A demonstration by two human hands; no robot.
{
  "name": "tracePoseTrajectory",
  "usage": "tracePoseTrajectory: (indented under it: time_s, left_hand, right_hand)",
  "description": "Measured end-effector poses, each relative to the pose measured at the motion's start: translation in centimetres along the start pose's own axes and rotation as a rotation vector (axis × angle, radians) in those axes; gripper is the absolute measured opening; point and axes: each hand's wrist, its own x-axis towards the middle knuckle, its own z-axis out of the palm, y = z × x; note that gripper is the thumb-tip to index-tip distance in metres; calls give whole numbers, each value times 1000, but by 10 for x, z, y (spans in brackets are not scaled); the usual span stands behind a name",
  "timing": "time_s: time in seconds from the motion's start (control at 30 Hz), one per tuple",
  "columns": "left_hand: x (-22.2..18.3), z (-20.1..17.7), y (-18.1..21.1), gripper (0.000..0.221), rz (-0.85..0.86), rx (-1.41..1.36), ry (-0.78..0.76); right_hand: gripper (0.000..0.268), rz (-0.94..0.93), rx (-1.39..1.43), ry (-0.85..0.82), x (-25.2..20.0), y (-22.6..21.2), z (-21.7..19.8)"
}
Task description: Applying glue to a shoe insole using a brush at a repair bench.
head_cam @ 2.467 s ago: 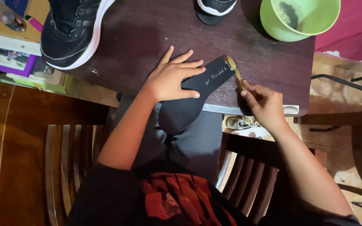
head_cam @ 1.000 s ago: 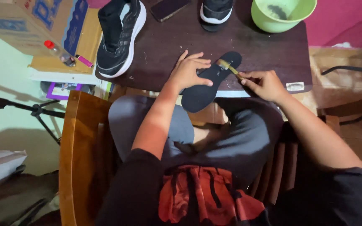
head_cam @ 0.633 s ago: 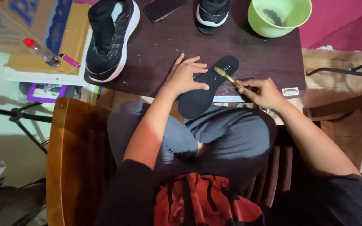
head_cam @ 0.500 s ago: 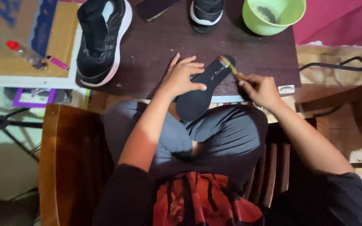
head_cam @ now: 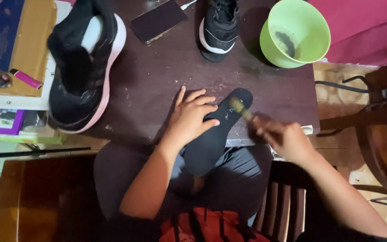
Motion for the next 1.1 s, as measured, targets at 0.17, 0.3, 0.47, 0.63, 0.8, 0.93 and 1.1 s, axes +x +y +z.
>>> tracePoseTrajectory:
  time_s: [0.17,0.3,0.47,0.63,0.8,0.93,1.1]
  left_hand:
    - [-4,13,-4,43,62,76,83]
    - [-17,26,-11,48,125,87,137]
    - [-21,28,-15,28,199,59,181]
    - [-27,11,-6,36,213,40,141]
    - [-28,8,-3,46,231,42,149]
    - [-32,1,1,62,243,34,130]
    - [-32,1,0,67,261,41,133]
  right_hand:
    - [16,8,-30,47,7,-2,1]
    - [18,-70,340,-53,12,-1,10]
    - [6,-186,397,-11,8,-3,10]
    - [8,-94,240,56,3,11,16]
    - [7,-203,340,81,7,13,23]
    - [16,-112,92,112,5,11,16]
    - [19,-66,-125,164,3,17,9]
